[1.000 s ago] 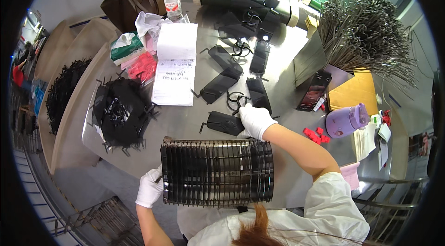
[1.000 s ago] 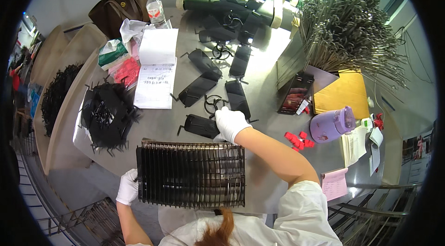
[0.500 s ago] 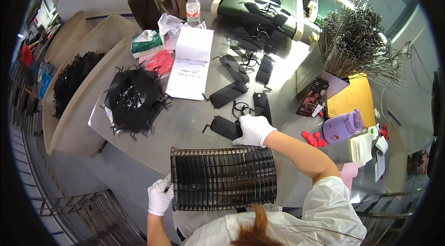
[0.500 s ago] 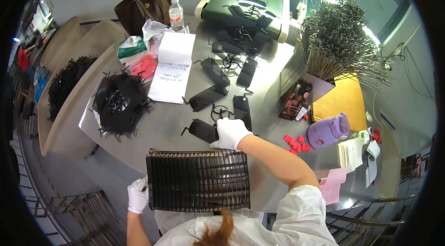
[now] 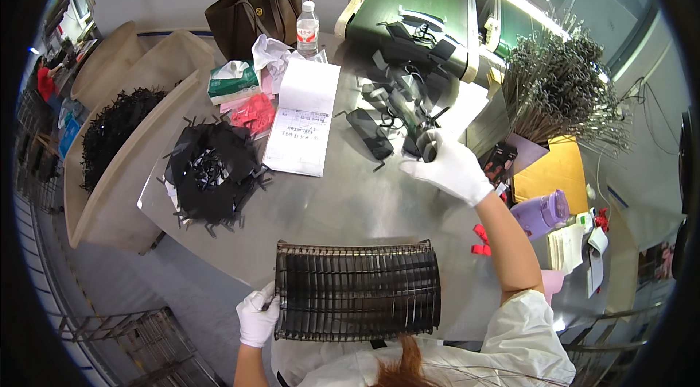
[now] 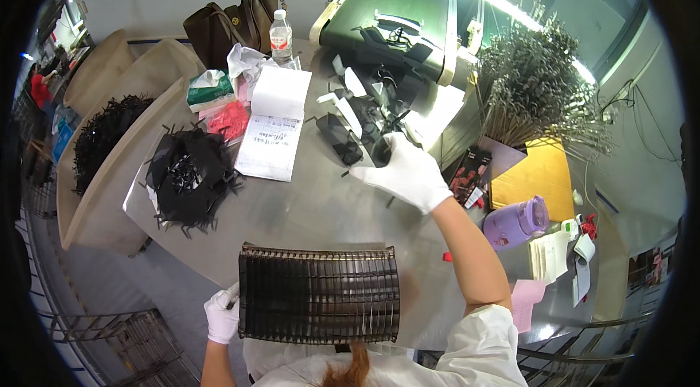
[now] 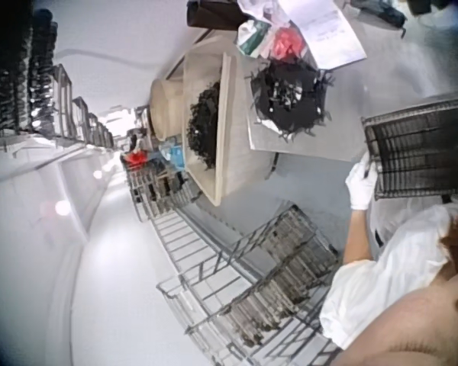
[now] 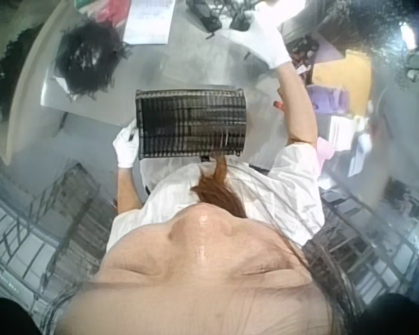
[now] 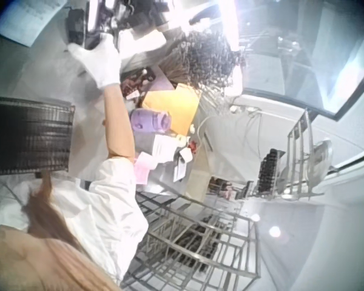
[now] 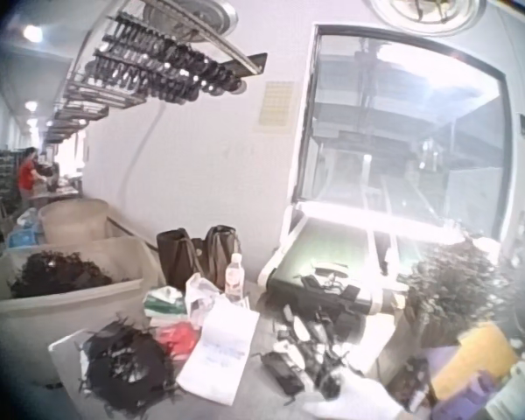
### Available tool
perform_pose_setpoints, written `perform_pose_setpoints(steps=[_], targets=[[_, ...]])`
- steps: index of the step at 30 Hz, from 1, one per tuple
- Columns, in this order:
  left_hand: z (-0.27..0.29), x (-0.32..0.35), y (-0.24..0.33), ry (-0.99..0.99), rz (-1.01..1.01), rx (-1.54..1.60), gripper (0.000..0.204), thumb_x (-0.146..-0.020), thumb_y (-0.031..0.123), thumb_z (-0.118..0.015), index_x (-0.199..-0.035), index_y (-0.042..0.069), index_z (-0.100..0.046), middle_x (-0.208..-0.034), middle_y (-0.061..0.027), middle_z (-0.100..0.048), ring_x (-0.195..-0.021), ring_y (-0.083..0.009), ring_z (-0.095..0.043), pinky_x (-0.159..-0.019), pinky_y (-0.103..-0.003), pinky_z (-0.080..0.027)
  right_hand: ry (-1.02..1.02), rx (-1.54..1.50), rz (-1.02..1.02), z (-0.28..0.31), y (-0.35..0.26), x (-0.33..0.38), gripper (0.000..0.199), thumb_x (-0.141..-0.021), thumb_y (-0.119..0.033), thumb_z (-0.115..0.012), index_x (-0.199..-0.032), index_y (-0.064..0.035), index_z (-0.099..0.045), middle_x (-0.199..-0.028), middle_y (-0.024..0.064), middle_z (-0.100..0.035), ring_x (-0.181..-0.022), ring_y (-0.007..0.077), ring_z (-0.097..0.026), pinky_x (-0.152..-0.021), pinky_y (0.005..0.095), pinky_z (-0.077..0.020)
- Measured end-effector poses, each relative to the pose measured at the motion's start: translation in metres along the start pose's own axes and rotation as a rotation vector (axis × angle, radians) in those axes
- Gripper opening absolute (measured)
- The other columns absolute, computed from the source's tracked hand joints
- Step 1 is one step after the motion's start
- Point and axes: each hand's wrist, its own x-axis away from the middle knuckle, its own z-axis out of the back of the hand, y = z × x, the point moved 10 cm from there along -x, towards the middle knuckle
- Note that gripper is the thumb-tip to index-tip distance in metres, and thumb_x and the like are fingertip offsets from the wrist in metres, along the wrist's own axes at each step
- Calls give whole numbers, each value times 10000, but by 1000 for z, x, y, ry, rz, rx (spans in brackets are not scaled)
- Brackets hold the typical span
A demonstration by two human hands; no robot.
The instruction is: The person repeatedly picks up small black pouches and eyeglasses from a cluttered table, places them into a metal rack, and occasionally moves the rack or other items on the table. The person wears white gloves and handles each item one at a time.
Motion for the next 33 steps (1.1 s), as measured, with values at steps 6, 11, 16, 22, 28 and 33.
perform_pose_setpoints(steps=[6, 11, 16, 22, 28, 33], targets=[[-33, -54, 13, -68, -46, 35, 313, -813, 107, -757, -1126, 98, -745, -737, -115, -663, -626, -249, -660, -612, -358, -541, 61, 356, -103, -84, 19, -95, 786, -711, -595, -801, -1141, 23, -574, -1017, 215, -714, -965, 340, -713, -864, 407, -551], [-43, -65, 12, -80, 16, 100, 357, -795, 125, -779, -1149, 102, -745, -768, -113, -675, -625, -218, -661, -612, -326, -540, -23, 346, -225, -120, 36, -118, 814, -685, -563, -823, -1168, 34, -553, -1077, 220, -708, -1001, 324, -712, -867, 390, -554], [-50, -60, -4, -101, 137, 256, 355, -788, 116, -779, -1138, 65, -747, -749, -96, -673, -608, -167, -650, -608, -298, -533, -233, 258, -156, -100, 28, -77, 816, -667, -543, -771, -1188, 66, -616, -1054, 230, -707, -1003, 341, -699, -902, 381, -542], [-51, -61, -5, -77, 57, 278, 371, -790, 134, -788, -1148, 51, -741, -739, -91, -669, -581, -158, -629, -608, -302, -533, -411, -214, -333, -25, -1, -18, 430, -826, -331, -730, -1106, -6, -702, -874, 24, -657, -762, 89, -571, -655, 241, -451], [-54, -61, -9, -95, 55, 274, 398, -801, 214, -796, -1169, 79, -732, -880, -111, -712, -751, -233, -679, -727, -338, -554, -320, -433, -132, 22, -106, 2, 449, -839, -231, -679, -1179, 52, -604, -881, 32, -655, -611, 43, -548, -482, 170, -367], [-65, -77, -8, -83, 79, 258, 354, -799, 251, -786, -1111, 86, -763, -830, -118, -713, -715, -224, -685, -696, -338, -549, -382, -116, 225, -68, -192, -32, 590, -787, -278, -741, -1225, 55, -528, -1081, 189, -650, -949, 248, -697, -838, 377, -563]])
